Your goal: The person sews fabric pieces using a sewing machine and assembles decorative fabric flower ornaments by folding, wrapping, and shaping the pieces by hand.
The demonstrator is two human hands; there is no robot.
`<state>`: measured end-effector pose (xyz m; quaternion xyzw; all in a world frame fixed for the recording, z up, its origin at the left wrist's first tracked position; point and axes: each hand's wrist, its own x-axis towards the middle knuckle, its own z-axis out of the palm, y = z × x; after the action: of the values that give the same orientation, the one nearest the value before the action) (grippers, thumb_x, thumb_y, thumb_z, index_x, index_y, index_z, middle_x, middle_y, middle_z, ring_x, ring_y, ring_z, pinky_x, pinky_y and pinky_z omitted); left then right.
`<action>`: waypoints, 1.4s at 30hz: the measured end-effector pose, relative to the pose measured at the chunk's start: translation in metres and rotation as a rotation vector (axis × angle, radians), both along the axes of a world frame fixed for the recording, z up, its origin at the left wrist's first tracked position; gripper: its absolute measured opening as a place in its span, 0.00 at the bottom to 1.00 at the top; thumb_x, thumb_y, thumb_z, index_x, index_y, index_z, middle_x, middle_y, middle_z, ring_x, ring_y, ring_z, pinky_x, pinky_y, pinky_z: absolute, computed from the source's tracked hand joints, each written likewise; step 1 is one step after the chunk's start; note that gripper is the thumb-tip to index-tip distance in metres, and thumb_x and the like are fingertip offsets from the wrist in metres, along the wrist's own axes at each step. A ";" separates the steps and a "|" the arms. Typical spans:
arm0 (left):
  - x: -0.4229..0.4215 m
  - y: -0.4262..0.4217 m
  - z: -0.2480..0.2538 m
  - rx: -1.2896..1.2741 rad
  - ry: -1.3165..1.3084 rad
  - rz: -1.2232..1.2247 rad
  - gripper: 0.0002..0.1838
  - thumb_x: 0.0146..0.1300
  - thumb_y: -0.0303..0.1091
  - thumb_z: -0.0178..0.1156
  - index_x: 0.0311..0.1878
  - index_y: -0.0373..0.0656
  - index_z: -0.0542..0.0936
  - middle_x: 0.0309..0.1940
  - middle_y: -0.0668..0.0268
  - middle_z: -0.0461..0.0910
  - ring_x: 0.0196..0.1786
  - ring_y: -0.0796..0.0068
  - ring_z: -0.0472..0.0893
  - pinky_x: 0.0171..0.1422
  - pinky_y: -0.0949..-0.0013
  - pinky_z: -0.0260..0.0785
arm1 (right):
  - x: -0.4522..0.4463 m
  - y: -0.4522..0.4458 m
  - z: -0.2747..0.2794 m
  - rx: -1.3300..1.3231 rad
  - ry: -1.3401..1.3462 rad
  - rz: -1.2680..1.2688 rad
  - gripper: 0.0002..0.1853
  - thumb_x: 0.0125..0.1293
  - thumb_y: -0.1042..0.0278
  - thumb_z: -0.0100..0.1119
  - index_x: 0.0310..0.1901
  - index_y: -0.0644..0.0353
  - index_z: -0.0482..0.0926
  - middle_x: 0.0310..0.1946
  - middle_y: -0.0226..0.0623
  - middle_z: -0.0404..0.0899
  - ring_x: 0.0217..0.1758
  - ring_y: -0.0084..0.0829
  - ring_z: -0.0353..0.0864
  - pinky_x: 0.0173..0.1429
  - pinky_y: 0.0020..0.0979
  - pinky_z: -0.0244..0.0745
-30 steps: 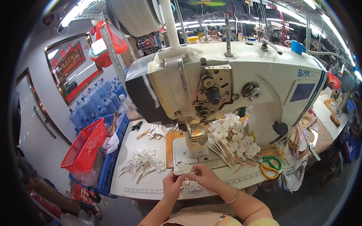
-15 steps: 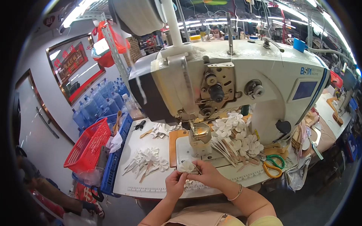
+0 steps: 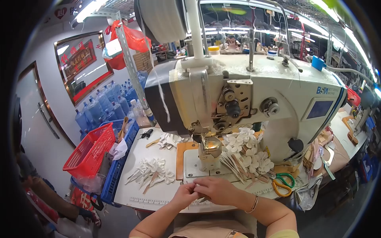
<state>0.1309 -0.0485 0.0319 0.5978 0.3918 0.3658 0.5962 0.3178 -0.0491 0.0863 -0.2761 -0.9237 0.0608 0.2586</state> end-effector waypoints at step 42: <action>0.029 0.090 0.106 0.391 0.228 0.139 0.11 0.57 0.35 0.66 0.33 0.36 0.80 0.23 0.72 0.77 0.26 0.89 0.72 0.28 0.81 0.62 | 0.035 0.069 0.042 0.470 0.269 -0.203 0.19 0.40 0.75 0.66 0.38 0.51 0.78 0.35 0.25 0.76 0.34 0.31 0.80 0.34 0.29 0.78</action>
<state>0.1602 0.0414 0.1378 0.7110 0.4186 0.4049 0.3941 0.3529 0.0203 0.1281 -0.2890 -0.8375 -0.1449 0.4404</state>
